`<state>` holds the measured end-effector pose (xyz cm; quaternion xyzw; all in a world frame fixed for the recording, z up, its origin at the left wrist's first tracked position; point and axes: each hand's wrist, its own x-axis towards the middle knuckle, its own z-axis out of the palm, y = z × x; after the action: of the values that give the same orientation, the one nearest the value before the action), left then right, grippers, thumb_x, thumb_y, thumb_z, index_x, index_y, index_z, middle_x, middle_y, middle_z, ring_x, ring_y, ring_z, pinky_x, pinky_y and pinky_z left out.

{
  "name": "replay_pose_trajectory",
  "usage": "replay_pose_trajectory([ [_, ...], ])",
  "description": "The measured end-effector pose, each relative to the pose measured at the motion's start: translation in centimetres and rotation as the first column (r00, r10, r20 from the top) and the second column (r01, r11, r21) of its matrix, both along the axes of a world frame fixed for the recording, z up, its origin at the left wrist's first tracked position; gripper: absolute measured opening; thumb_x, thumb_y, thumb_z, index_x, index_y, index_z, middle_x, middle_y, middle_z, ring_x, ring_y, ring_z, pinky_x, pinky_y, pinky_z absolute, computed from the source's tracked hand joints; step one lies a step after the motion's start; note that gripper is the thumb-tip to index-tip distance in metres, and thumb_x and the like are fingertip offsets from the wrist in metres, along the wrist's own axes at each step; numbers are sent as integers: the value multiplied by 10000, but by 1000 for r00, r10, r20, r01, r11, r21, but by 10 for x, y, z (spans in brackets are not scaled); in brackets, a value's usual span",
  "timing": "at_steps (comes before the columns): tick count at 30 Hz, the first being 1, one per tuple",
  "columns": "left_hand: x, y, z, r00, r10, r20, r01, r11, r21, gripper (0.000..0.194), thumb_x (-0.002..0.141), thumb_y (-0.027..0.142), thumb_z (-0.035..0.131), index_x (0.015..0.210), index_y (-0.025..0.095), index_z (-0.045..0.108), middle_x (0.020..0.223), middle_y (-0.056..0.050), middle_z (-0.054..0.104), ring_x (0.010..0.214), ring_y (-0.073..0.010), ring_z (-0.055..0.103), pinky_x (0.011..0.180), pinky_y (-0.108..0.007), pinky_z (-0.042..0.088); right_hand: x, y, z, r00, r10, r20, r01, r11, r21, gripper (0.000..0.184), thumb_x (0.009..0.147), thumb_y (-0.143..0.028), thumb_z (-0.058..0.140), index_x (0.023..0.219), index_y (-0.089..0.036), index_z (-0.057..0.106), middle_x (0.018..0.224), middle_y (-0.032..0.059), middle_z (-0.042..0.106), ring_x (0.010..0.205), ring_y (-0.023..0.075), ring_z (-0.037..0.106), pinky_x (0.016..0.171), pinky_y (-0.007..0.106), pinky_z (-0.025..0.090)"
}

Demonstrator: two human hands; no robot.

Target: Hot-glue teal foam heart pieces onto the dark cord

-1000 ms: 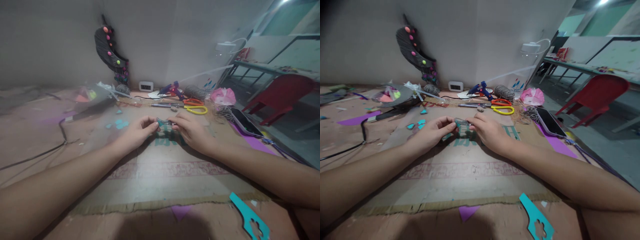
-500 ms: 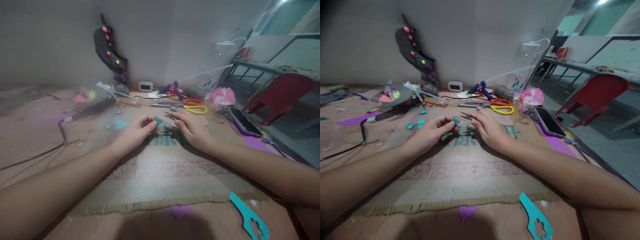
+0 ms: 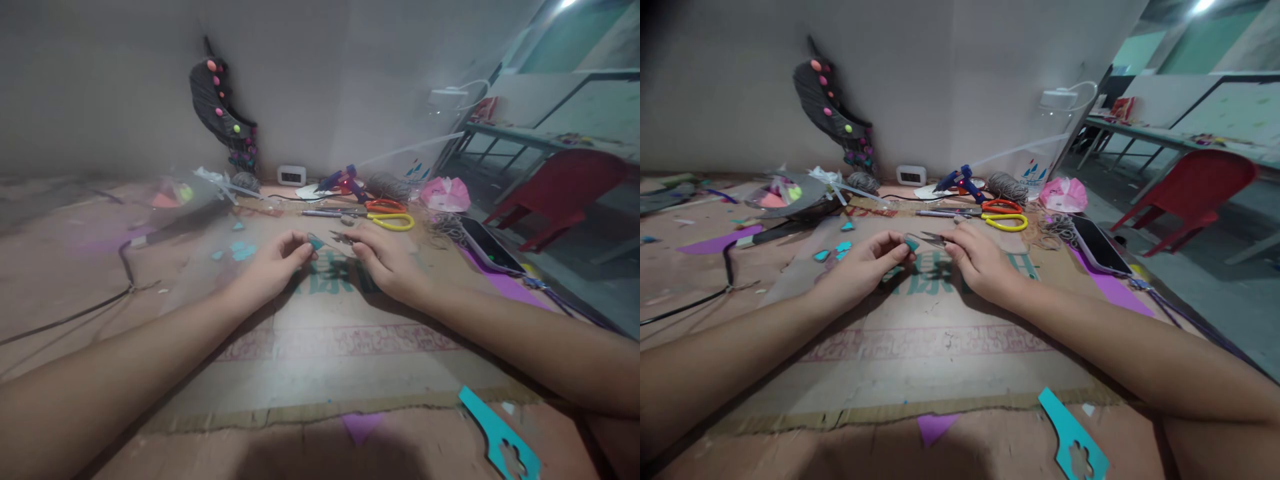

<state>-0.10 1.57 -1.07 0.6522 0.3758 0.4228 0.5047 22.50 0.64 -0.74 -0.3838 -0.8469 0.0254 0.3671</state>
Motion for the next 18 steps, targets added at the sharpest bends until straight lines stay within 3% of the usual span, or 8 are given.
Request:
replay_pose_trajectory([
  [9,1,0,-3,1000,-4,-21,5,999,52,89,891,265,578,876,177,576,791,6,613,725,-132,556,701,-274,431,-1,0,1,997,36,71,-34,999,-27,286,1007,-260,424,1167,-153,635,972,94,614,905,216,595,813,367,495],
  [18,3,-3,0,999,-39,0,39,999,0,70,878,240,593,850,182,566,777,12,604,726,-128,555,698,-265,427,-4,-3,0,992,72,101,-72,997,-8,282,1006,-249,429,1161,-131,633,956,96,614,879,205,590,788,339,486],
])
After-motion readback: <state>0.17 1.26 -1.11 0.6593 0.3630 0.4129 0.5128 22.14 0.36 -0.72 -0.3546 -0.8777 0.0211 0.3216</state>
